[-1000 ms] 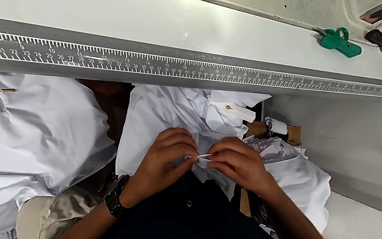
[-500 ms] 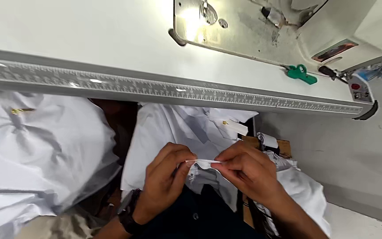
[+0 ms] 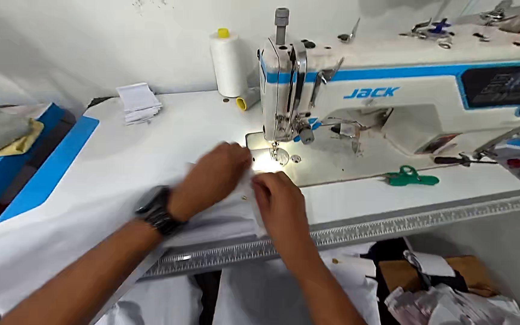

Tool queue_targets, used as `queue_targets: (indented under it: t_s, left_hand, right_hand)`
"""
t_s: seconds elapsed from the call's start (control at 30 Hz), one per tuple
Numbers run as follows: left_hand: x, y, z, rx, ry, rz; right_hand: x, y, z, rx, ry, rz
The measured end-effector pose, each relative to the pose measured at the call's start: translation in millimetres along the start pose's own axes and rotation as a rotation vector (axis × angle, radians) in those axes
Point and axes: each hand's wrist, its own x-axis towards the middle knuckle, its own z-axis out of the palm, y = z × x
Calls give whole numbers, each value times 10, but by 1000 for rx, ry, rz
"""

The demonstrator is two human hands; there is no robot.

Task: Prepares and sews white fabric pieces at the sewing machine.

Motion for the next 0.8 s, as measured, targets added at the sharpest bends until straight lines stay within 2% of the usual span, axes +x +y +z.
queue_targets:
  t_s: [0.07, 0.17, 0.27, 0.4, 0.6, 0.8]
  left_hand:
    - [317, -171, 413, -150, -72, 42]
    - [516, -224, 622, -229, -36, 65]
    - [494, -277, 600, -171, 4, 39]
    - [395, -248, 570, -105, 48, -41]
    - [583, -367, 622, -272, 67, -60]
    - [687, -403, 600, -252, 77, -65]
  right_hand:
    - [86, 282, 0, -158, -11, 78]
    - [240, 450, -96, -330, -79, 133]
    - [291, 482, -131, -388, -168, 148]
    - [274, 497, -94, -413, -133, 114]
    - [357, 460, -79, -470, -130, 168]
    - [415, 473, -26, -514, -119, 201]
